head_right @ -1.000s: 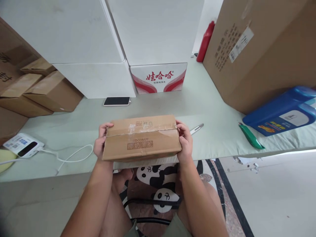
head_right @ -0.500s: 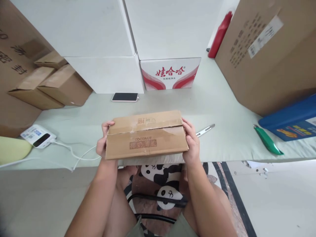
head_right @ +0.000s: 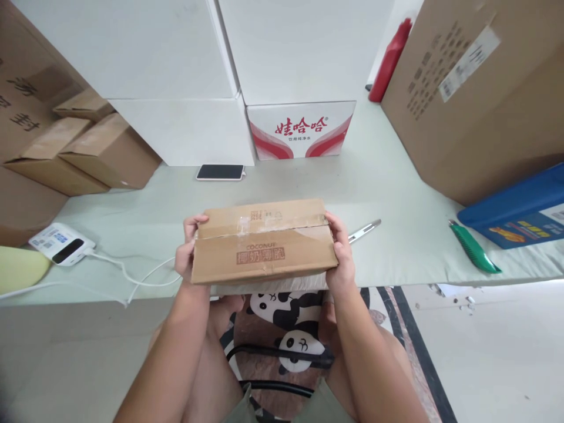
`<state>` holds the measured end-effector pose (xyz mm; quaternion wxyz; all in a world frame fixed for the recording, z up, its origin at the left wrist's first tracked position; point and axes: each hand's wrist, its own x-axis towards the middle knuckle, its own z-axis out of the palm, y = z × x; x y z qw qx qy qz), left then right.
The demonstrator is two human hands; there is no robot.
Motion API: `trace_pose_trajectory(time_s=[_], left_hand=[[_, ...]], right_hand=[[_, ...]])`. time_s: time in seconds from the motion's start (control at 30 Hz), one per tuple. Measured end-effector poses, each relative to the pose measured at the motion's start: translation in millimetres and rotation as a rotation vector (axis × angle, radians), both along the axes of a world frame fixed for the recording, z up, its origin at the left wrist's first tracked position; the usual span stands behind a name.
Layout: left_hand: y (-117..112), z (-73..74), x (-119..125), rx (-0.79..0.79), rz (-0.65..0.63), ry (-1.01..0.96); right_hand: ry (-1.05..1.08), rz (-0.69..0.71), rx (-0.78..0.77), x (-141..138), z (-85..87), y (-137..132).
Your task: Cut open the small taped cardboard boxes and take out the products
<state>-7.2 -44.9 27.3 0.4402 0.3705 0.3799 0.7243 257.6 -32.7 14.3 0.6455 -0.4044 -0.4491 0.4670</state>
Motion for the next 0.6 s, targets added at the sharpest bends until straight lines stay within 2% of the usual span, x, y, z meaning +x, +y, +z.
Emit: trace_pose_trajectory(time_s=[0.37,0.43,0.47,0.53,0.6], left_hand=[[1.7,0.6,-1.8,-0.002,-0.006,0.009],[2.4,1.4,-1.0,-0.006,-0.001,0.007],[2.7,1.6,-0.7,-0.006,0.003,0.005],[3.2,1.2,-1.1,-0.001,0.007,0.010],[3.5,0.0,-2.4,0.004,0.008,0.023]], right_hand=[[-0.001,0.015,-0.036,0.7,-1.9,0.5],[-0.048,-0.021,-0.032,3.7,-1.2,1.8],[-0.108,-0.092,-0.034,7.2,-1.0,3.7],[-0.324,-0.338,-0.084,18.5,-1.7,10.3],[-0.610,-0.544,-0.210,33.4,-4.6,18.8]])
